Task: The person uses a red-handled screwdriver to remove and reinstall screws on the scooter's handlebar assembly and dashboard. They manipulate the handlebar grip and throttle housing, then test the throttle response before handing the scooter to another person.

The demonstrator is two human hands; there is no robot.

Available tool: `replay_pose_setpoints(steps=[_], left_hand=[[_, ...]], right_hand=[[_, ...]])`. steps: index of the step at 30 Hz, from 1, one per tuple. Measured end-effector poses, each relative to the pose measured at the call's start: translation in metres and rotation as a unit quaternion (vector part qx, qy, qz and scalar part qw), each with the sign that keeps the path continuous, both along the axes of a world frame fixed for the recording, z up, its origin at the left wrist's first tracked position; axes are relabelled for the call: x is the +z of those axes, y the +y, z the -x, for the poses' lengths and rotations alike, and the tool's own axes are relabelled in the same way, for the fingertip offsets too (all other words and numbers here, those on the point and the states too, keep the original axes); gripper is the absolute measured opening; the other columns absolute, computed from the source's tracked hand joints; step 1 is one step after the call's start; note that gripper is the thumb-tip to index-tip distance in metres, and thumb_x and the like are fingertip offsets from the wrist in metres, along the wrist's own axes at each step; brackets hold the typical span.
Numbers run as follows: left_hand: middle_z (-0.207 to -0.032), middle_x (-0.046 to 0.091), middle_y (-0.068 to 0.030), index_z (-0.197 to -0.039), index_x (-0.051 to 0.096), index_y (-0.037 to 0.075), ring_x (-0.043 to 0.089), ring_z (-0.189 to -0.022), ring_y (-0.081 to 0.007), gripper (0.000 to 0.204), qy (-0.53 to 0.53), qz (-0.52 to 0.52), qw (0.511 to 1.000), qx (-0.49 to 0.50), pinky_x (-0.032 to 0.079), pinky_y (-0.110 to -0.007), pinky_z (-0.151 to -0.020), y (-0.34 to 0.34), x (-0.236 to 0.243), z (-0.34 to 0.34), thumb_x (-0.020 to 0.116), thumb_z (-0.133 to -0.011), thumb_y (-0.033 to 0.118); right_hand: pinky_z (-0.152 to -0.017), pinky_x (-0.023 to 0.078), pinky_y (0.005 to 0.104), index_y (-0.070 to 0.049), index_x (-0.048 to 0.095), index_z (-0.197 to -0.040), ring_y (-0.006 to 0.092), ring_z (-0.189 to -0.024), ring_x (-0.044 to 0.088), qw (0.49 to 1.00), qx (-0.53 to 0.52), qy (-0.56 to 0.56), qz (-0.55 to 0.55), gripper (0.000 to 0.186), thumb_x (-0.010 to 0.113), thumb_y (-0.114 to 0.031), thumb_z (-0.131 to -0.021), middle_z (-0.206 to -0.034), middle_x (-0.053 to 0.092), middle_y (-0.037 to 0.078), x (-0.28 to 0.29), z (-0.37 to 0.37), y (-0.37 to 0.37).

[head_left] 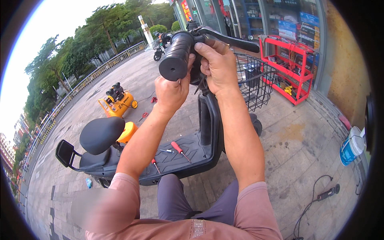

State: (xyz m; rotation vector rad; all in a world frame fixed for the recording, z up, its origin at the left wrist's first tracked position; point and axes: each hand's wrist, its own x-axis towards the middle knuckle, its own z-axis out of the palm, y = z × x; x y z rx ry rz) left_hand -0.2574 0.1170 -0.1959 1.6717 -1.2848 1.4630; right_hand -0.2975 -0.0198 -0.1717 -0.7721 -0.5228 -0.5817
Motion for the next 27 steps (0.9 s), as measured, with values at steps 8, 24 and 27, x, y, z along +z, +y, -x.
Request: replay_pose_setpoints(steps=[8,24,27], left_hand=[[-0.095,0.070,-0.0119,-0.117,0.066,0.010,0.069,-0.086,-0.0180,0.038,-0.023,-0.010,0.999,0.020,0.053,-0.029,-0.075,0.001,0.003,0.000,0.060,-0.083,-0.007],[-0.097,0.070,-0.0109,-0.122,0.063,0.008,0.067,-0.090,-0.0158,0.041,0.012,-0.035,0.999,0.012,0.052,-0.027,-0.076,0.003,-0.002,-0.009,0.056,-0.085,-0.010],[-0.098,0.070,-0.0112,-0.121,0.063,0.008,0.067,-0.090,-0.0162,0.040,-0.005,-0.025,1.000,0.018,0.052,-0.027,-0.077,0.002,-0.001,-0.009,0.056,-0.085,-0.009]], right_hand=[[-0.039,0.026,0.0176,-0.006,0.064,-0.085,0.0021,-0.048,0.041,0.998,0.037,0.047,0.012,0.009,0.071,-0.012,-0.081,-0.069,0.056,-0.001,0.004,0.000,-0.012],[-0.040,0.023,0.0189,-0.009,0.060,-0.070,0.0020,-0.046,0.036,0.990,0.122,0.053,0.044,0.014,0.073,-0.012,-0.076,-0.065,0.050,-0.003,0.011,-0.014,-0.027],[-0.040,0.023,0.0190,-0.009,0.061,-0.073,0.0019,-0.046,0.035,0.991,0.119,0.036,0.049,0.013,0.073,-0.012,-0.077,-0.065,0.049,-0.004,0.011,-0.015,-0.027]])
